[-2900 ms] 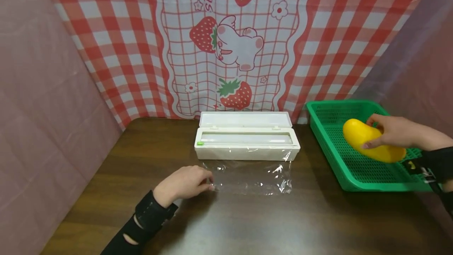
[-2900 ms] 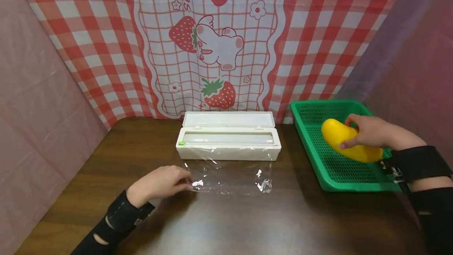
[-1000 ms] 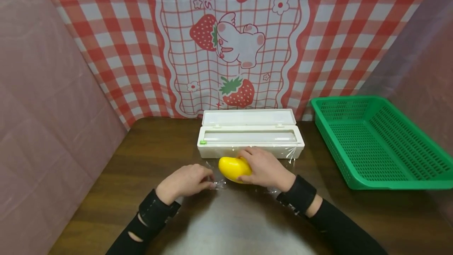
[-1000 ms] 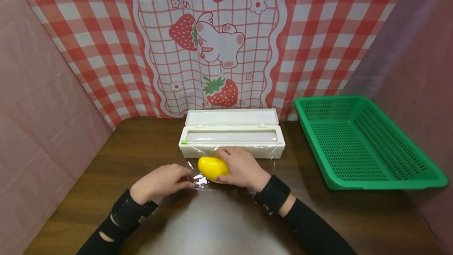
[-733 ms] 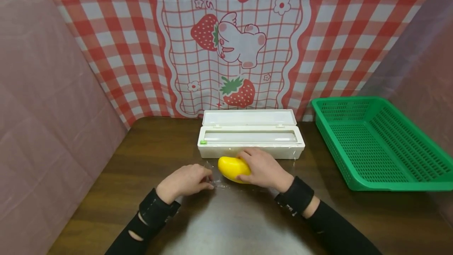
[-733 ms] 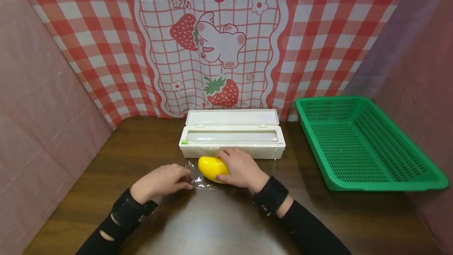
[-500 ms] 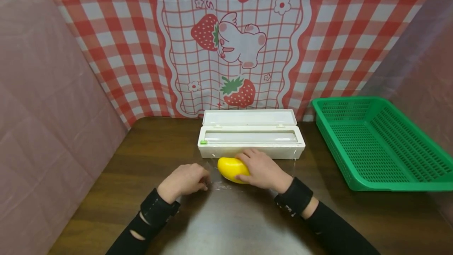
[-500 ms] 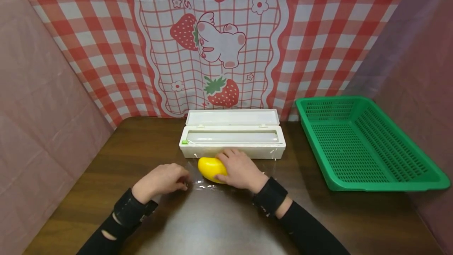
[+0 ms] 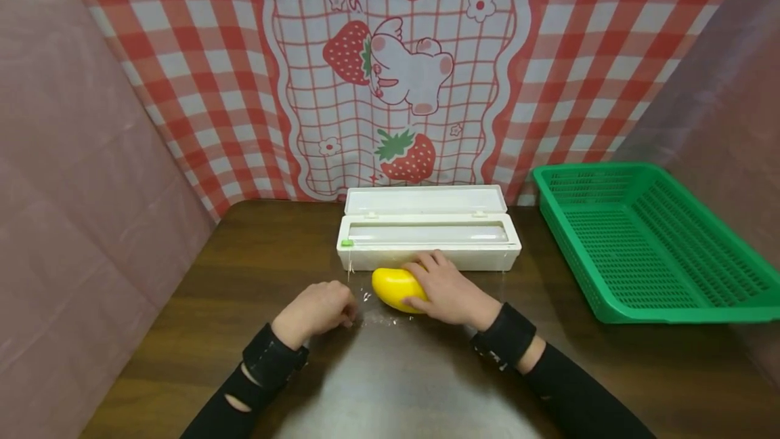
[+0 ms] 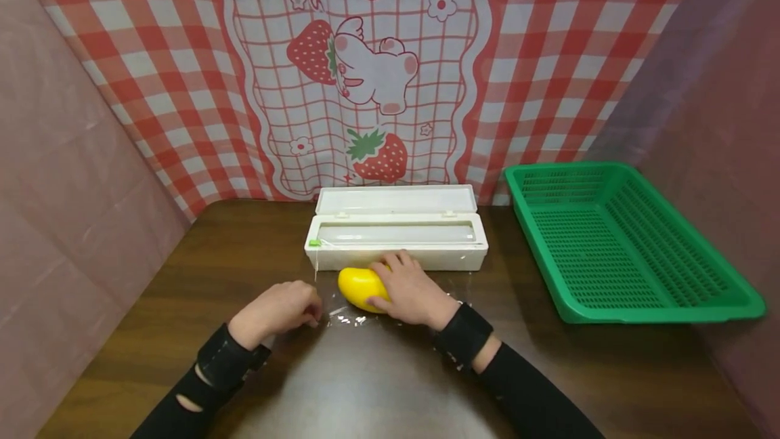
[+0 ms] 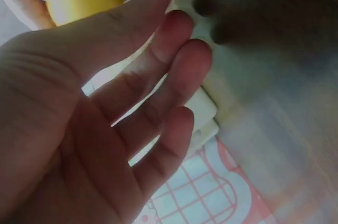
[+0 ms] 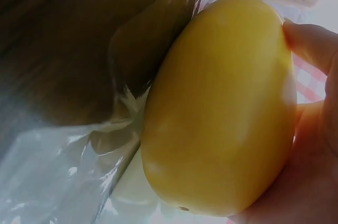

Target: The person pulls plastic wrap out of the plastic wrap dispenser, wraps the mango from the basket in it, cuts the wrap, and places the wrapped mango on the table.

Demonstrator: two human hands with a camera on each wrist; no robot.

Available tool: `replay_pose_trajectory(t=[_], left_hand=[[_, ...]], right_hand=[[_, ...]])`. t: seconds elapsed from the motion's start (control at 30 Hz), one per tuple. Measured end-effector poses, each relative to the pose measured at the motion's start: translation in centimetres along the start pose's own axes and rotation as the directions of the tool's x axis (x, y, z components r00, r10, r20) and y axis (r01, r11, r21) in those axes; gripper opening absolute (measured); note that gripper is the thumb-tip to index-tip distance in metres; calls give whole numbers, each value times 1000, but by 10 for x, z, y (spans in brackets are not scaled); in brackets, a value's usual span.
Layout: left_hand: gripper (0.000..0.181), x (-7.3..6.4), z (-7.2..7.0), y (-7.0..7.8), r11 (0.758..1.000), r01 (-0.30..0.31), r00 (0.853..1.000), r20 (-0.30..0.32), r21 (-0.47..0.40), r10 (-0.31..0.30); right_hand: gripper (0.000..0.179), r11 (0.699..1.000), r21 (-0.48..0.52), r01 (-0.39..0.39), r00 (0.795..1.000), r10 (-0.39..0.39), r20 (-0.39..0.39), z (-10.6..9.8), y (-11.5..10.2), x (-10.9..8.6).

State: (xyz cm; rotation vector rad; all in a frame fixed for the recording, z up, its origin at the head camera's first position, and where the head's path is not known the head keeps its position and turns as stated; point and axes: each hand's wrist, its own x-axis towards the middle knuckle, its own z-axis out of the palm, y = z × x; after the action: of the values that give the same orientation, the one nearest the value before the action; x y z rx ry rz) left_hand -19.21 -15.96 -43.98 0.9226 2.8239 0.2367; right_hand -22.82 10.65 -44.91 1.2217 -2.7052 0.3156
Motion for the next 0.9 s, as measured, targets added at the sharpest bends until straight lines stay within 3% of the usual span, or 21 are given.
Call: replay_pose_trajectory(t=[0.4, 0.67, 0.9], left_hand=[[17, -3, -4, 3, 999, 13, 1000, 17, -37, -13], [13, -9, -19, 10, 998, -56, 997, -62, -7, 55], [8, -1, -30, 19, 993, -94, 982, -159, 64, 103]], right_hand=[[66, 1000, 5, -24, 1000, 23, 13, 0, 1, 0], [66, 1000, 21, -14, 1000, 13, 15, -1, 0, 1], [66, 999, 40, 28, 1000, -27, -15, -2, 2, 1]])
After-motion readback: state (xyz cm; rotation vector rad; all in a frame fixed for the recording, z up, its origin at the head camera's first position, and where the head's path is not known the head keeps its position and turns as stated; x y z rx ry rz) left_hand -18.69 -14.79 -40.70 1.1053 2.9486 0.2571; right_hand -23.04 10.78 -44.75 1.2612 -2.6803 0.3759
